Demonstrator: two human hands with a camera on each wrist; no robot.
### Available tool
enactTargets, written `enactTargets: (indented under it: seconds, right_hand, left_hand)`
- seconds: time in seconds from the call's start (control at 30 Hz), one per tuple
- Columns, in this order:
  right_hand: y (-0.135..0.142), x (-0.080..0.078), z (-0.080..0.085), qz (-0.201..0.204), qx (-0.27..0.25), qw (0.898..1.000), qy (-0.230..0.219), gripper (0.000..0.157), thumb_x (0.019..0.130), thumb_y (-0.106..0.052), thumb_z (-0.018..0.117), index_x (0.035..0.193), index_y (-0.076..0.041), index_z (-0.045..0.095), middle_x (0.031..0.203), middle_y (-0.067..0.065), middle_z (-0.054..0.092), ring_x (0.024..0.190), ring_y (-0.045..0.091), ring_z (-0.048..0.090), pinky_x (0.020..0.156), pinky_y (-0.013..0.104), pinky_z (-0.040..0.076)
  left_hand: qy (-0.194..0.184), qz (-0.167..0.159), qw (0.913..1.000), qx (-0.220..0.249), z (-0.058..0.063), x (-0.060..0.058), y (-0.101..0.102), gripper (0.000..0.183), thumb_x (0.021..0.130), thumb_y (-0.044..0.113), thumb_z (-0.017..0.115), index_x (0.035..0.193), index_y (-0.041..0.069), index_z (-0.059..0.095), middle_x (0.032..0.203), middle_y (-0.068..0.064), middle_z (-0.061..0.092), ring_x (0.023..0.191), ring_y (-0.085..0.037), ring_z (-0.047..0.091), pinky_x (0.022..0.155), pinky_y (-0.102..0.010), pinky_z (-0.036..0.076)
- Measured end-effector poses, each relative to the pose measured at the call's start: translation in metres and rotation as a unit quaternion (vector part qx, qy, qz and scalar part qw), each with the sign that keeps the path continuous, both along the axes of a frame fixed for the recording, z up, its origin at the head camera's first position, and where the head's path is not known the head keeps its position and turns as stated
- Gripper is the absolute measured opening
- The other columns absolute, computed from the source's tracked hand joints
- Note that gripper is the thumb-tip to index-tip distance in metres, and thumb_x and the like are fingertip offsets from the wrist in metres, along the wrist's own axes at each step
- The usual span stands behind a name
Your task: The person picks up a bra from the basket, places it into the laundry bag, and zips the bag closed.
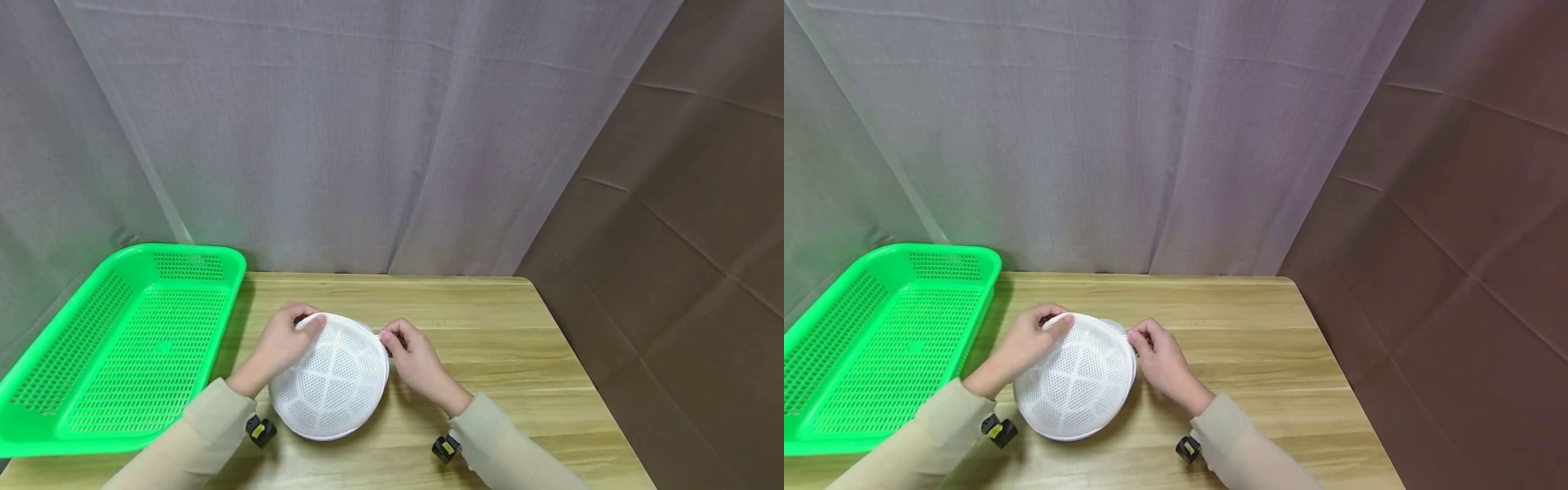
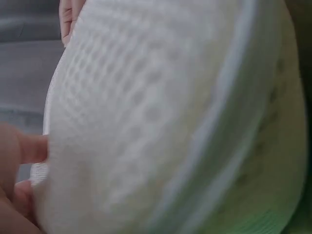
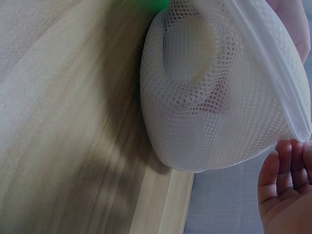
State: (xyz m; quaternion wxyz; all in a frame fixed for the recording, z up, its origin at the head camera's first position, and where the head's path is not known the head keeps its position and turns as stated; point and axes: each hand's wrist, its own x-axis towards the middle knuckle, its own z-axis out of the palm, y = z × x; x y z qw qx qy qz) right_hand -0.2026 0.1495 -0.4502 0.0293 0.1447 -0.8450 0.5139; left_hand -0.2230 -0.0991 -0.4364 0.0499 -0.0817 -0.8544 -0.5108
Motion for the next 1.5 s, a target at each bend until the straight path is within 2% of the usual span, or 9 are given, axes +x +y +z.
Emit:
enactTargets:
  seconds: [0.07,0.2,0.27,0.37,0.5,0.63,1.0,1.13,1.5]
  right_hand:
    - [-0.001,0.000,0.001,-0.008,-0.003,1.000,0.006,0.011,0.100,-0.015,0.053,0.094,-0.008,0.060,0.084,0.001,0.061,0.080,0.016,0.061,0.073,0.037,0.054]
    - [-0.004,-0.001,0.003,-0.016,-0.001,1.000,0.015,0.012,0.100,-0.014,0.053,0.093,-0.007,0.060,0.083,0.002,0.061,0.079,0.019,0.061,0.070,0.033,0.053]
    - [-0.003,-0.003,0.000,-0.013,0.004,1.000,0.016,0.011,0.100,-0.015,0.054,0.093,-0.010,0.060,0.084,-0.001,0.062,0.079,0.017,0.061,0.070,0.030,0.053]
    - [-0.004,-0.003,0.000,-0.010,0.002,1.000,0.014,0.010,0.100,-0.014,0.054,0.093,-0.010,0.060,0.085,-0.001,0.062,0.080,0.016,0.061,0.070,0.031,0.053]
    - [-0.007,-0.003,0.002,-0.007,0.001,1.000,0.016,0.010,0.100,-0.015,0.054,0.094,-0.010,0.060,0.085,0.000,0.062,0.080,0.020,0.061,0.069,0.030,0.053]
    - [-0.010,-0.003,0.003,0.001,0.000,1.000,0.023,0.012,0.100,-0.017,0.054,0.095,-0.008,0.061,0.084,0.002,0.061,0.080,0.025,0.060,0.067,0.028,0.051]
    - [-0.013,-0.004,0.003,0.004,0.008,1.000,0.021,0.008,0.100,-0.015,0.055,0.095,-0.012,0.061,0.086,-0.001,0.061,0.078,0.014,0.057,0.067,0.028,0.050]
    - [-0.013,-0.003,0.004,0.007,0.008,1.000,0.016,0.008,0.100,-0.016,0.054,0.096,-0.013,0.061,0.086,-0.001,0.061,0.079,0.015,0.057,0.067,0.028,0.050]
    - [-0.010,-0.001,0.002,0.014,0.014,1.000,0.021,0.009,0.100,-0.018,0.055,0.095,-0.013,0.061,0.083,-0.001,0.060,0.077,0.014,0.058,0.067,0.028,0.051]
  left_hand:
    - [0.033,-0.005,0.9985,-0.042,0.004,0.001,0.001,0.017,0.091,0.022,0.067,0.096,0.006,0.069,0.098,-0.009,0.064,0.092,-0.025,0.058,0.085,-0.042,0.044]
    - [0.084,-0.012,0.9893,-0.119,0.012,0.004,0.005,0.024,0.091,0.025,0.066,0.103,0.004,0.070,0.103,-0.010,0.066,0.100,-0.029,0.059,0.091,-0.046,0.035]
    - [0.101,-0.014,0.9842,-0.144,0.014,0.007,0.007,0.027,0.091,0.026,0.066,0.106,0.003,0.070,0.106,-0.011,0.067,0.104,-0.031,0.059,0.091,-0.048,0.030]
    - [0.121,-0.021,0.9775,-0.172,0.014,0.009,0.012,0.030,0.092,0.027,0.065,0.109,0.003,0.069,0.107,-0.012,0.067,0.106,-0.033,0.058,0.091,-0.049,0.029]
    - [0.142,-0.043,0.9703,-0.191,0.013,0.010,0.020,0.031,0.093,0.028,0.062,0.112,0.004,0.068,0.108,-0.012,0.067,0.106,-0.033,0.058,0.094,-0.050,0.034]
    - [0.148,-0.066,0.9671,-0.196,0.013,0.012,0.025,0.030,0.093,0.028,0.064,0.113,0.006,0.068,0.109,-0.010,0.066,0.105,-0.031,0.059,0.095,-0.050,0.038]
    - [0.169,-0.098,0.9544,-0.226,0.010,0.017,0.032,0.023,0.092,0.024,0.065,0.111,0.013,0.069,0.109,-0.005,0.067,0.105,-0.030,0.058,0.090,-0.047,0.037]
    - [0.174,-0.100,0.9559,-0.214,0.008,0.016,0.033,0.017,0.091,0.021,0.066,0.105,0.012,0.070,0.105,-0.003,0.068,0.103,-0.028,0.060,0.090,-0.046,0.037]
    - [0.158,-0.084,0.9701,-0.163,0.006,0.013,0.031,0.009,0.091,0.017,0.067,0.096,0.012,0.072,0.100,-0.001,0.069,0.099,-0.024,0.062,0.093,-0.043,0.037]
